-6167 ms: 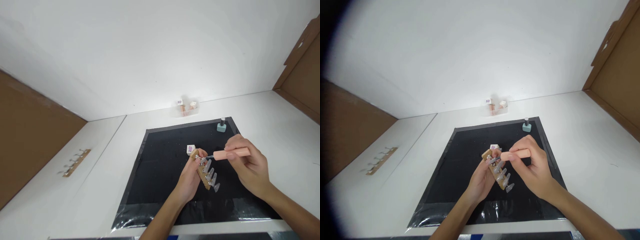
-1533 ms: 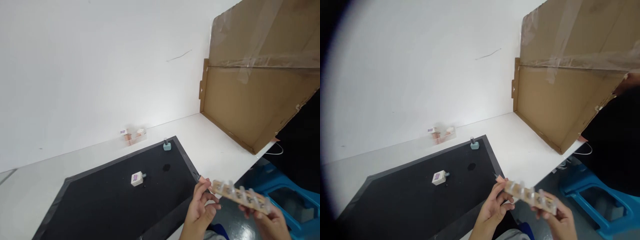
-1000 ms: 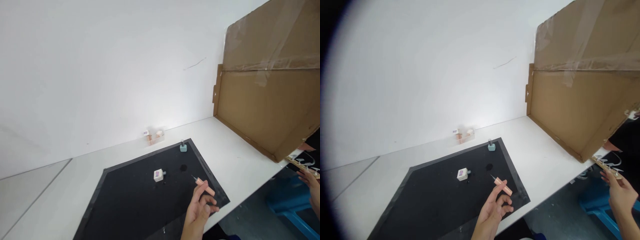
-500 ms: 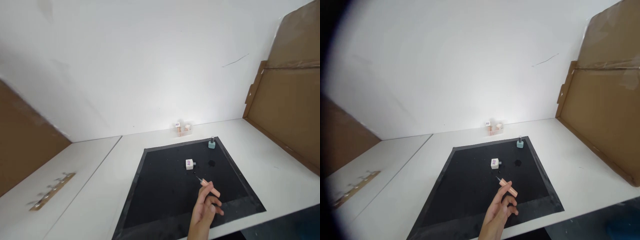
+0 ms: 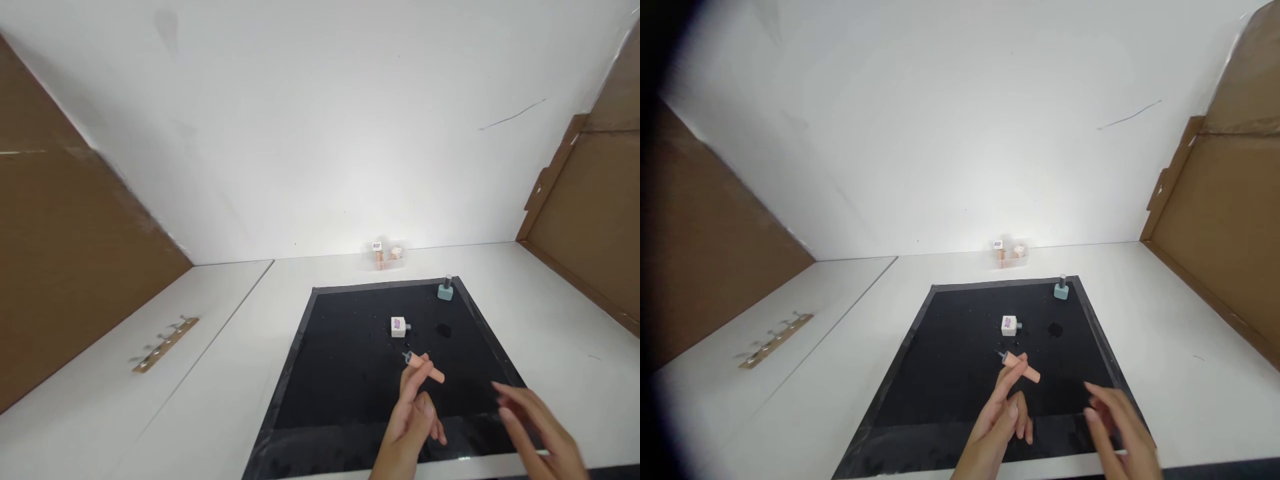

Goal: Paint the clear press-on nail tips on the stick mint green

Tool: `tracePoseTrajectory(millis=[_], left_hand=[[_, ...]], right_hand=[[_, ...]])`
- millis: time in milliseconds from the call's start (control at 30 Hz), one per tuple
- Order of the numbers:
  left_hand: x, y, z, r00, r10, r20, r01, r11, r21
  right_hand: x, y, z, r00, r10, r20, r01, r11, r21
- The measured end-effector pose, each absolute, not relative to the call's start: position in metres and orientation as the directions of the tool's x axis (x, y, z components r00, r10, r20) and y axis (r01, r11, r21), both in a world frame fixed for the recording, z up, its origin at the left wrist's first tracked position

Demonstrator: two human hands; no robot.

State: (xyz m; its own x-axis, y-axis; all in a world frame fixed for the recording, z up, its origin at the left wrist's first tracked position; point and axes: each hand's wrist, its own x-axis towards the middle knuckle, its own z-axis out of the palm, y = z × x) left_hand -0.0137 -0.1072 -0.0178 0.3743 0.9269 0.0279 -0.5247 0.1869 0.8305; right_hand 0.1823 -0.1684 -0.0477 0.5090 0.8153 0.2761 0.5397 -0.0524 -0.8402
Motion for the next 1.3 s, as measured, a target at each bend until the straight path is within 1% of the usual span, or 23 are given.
tracePoseTrajectory(millis=[33,67,100,133,200,233,300,367,400,467,533,567,633,667,733,867,1067,1300], left_hand=[[-0.012,-0.108,-0.016,0.379,0.924,0.04,-0.528,0.181,0.83],[-0.011,-0.108,-0.015,0.388,0.921,0.043,-0.53,0.185,0.828],[-0.011,-0.108,-0.013,0.394,0.918,0.04,-0.533,0.193,0.824],[-0.011,-0.108,-0.012,0.398,0.917,0.033,-0.536,0.203,0.819],[-0.011,-0.106,-0.01,0.404,0.914,0.016,-0.534,0.222,0.816],[-0.011,-0.104,-0.01,0.406,0.914,0.01,-0.523,0.223,0.822],[-0.011,-0.097,-0.012,0.413,0.91,0.019,-0.479,0.199,0.855],[-0.014,-0.086,-0.013,0.429,0.902,0.054,-0.396,0.134,0.908],[-0.016,-0.079,-0.013,0.446,0.891,0.079,-0.339,0.087,0.937],[-0.024,-0.06,-0.013,0.442,0.894,0.078,-0.161,-0.007,0.987],[-0.034,-0.037,-0.011,0.37,0.925,0.09,0.034,-0.11,0.993],[-0.039,-0.026,-0.01,0.316,0.942,0.11,0.135,-0.159,0.978],[-0.047,-0.004,-0.009,0.24,0.962,0.128,0.355,-0.21,0.911],[-0.049,0.005,-0.01,0.23,0.966,0.119,0.454,-0.215,0.865],[-0.051,0.018,-0.012,0.307,0.949,0.073,0.56,-0.242,0.792],[-0.051,0.027,-0.02,0.382,0.923,0.048,0.566,-0.275,0.777],[-0.051,0.028,-0.027,0.392,0.916,0.085,0.553,-0.309,0.774],[-0.048,0.032,-0.028,0.401,0.909,0.112,0.516,-0.326,0.792]], right_hand=[[0.171,-0.153,-0.038,0.383,0.896,0.226,0.483,0.014,-0.876],[0.161,-0.14,-0.028,0.268,0.948,0.171,0.419,0.045,-0.907],[0.152,-0.128,-0.017,0.167,0.978,0.128,0.355,0.061,-0.933],[0.144,-0.118,-0.008,0.113,0.987,0.115,0.297,0.077,-0.952],[0.134,-0.104,0.006,0.034,0.997,0.071,0.206,0.063,-0.977],[0.131,-0.099,0.011,0.024,0.998,0.055,0.17,0.05,-0.984],[0.131,-0.089,0.014,0.04,0.998,0.041,0.123,0.036,-0.992],[0.137,-0.077,0.014,0.075,0.996,0.046,0.096,0.039,-0.995],[0.141,-0.07,0.014,0.092,0.994,0.054,0.089,0.046,-0.995],[0.152,-0.053,0.013,0.131,0.989,0.063,0.083,0.052,-0.995],[0.164,-0.036,0.013,0.165,0.984,0.071,0.082,0.058,-0.995],[0.169,-0.028,0.014,0.17,0.983,0.072,0.086,0.058,-0.995],[0.176,-0.014,0.015,0.174,0.982,0.074,0.095,0.058,-0.994],[0.178,-0.008,0.016,0.169,0.983,0.075,0.101,0.059,-0.993],[0.181,-0.001,0.015,0.15,0.986,0.078,0.116,0.061,-0.991],[0.183,0.003,0.007,0.113,0.99,0.085,0.164,0.066,-0.984],[0.187,0.001,-0.006,0.086,0.99,0.113,0.266,0.086,-0.96],[0.19,0.002,-0.005,0.054,0.984,0.172,0.406,0.136,-0.904]])
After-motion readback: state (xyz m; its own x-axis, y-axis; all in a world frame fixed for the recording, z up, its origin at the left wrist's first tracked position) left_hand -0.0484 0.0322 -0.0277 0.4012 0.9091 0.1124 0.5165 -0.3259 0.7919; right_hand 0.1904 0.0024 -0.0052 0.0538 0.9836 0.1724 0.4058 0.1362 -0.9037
